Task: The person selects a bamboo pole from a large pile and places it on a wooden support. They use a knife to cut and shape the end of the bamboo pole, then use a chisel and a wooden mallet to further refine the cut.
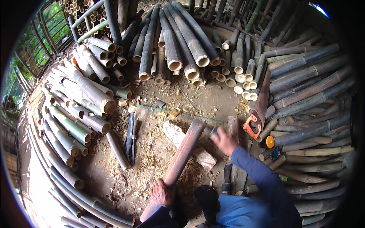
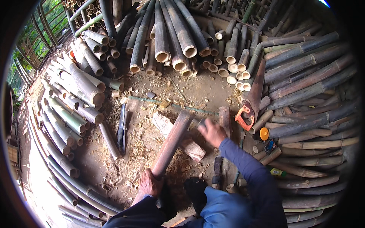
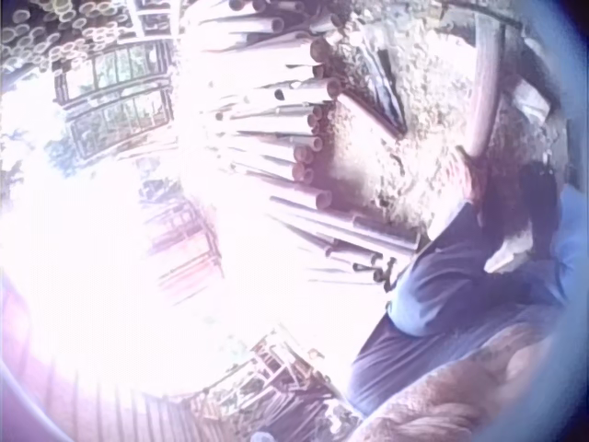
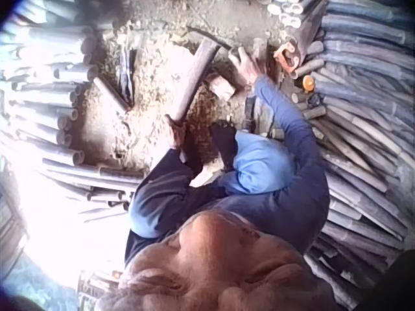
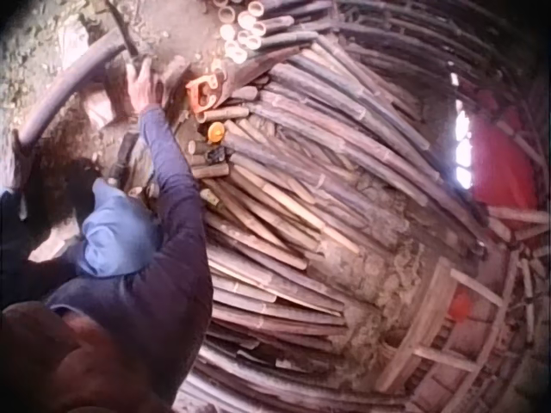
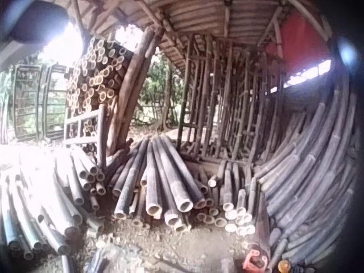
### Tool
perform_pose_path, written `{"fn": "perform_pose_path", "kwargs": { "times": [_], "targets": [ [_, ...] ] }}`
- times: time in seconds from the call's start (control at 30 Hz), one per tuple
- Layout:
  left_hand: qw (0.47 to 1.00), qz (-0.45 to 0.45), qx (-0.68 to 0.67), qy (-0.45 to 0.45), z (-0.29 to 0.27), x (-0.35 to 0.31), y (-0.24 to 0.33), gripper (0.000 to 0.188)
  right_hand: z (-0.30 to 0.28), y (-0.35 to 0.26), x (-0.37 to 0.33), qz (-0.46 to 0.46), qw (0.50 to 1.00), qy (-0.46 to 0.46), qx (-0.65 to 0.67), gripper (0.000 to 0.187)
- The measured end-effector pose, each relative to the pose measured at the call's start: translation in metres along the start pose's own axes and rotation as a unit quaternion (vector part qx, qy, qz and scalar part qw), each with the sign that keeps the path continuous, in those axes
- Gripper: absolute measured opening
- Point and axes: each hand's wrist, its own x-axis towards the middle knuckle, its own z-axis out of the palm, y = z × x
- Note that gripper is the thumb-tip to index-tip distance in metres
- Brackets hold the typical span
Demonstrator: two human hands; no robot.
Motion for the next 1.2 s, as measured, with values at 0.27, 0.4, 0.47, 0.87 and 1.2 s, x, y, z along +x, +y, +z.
{"fn": "perform_pose_path", "kwargs": {
  "times": [0.27, 0.4, 0.47, 0.87, 1.2],
  "targets": [
    [1.000, -0.004, 0.013, 0.027, 0.001, 0.000, -0.009, 0.057, -0.010, -0.036, -0.018, -0.113, 0.986, -0.061, -0.108, 0.052],
    [1.000, 0.020, -0.005, 0.008, 0.000, 0.000, 0.014, 0.055, -0.019, 0.060, 0.031, 0.141, 0.972, 0.176, 0.071, 0.047],
    [0.999, 0.029, 0.004, 0.046, 0.005, 0.003, -0.001, 0.058, 0.011, 0.064, 0.018, 0.097, 0.978, 0.155, 0.096, 0.047],
    [0.991, 0.095, -0.073, -0.058, -0.021, 0.044, 0.019, 0.074, 0.068, -0.005, -0.062, 0.166, 0.980, 0.078, -0.078, 0.058],
    [0.979, 0.186, 0.037, -0.067, -0.087, 0.091, 0.002, 0.060, 0.072, -0.063, -0.106, 0.026, 0.994, -0.099, -0.045, 0.090]
  ]
}}
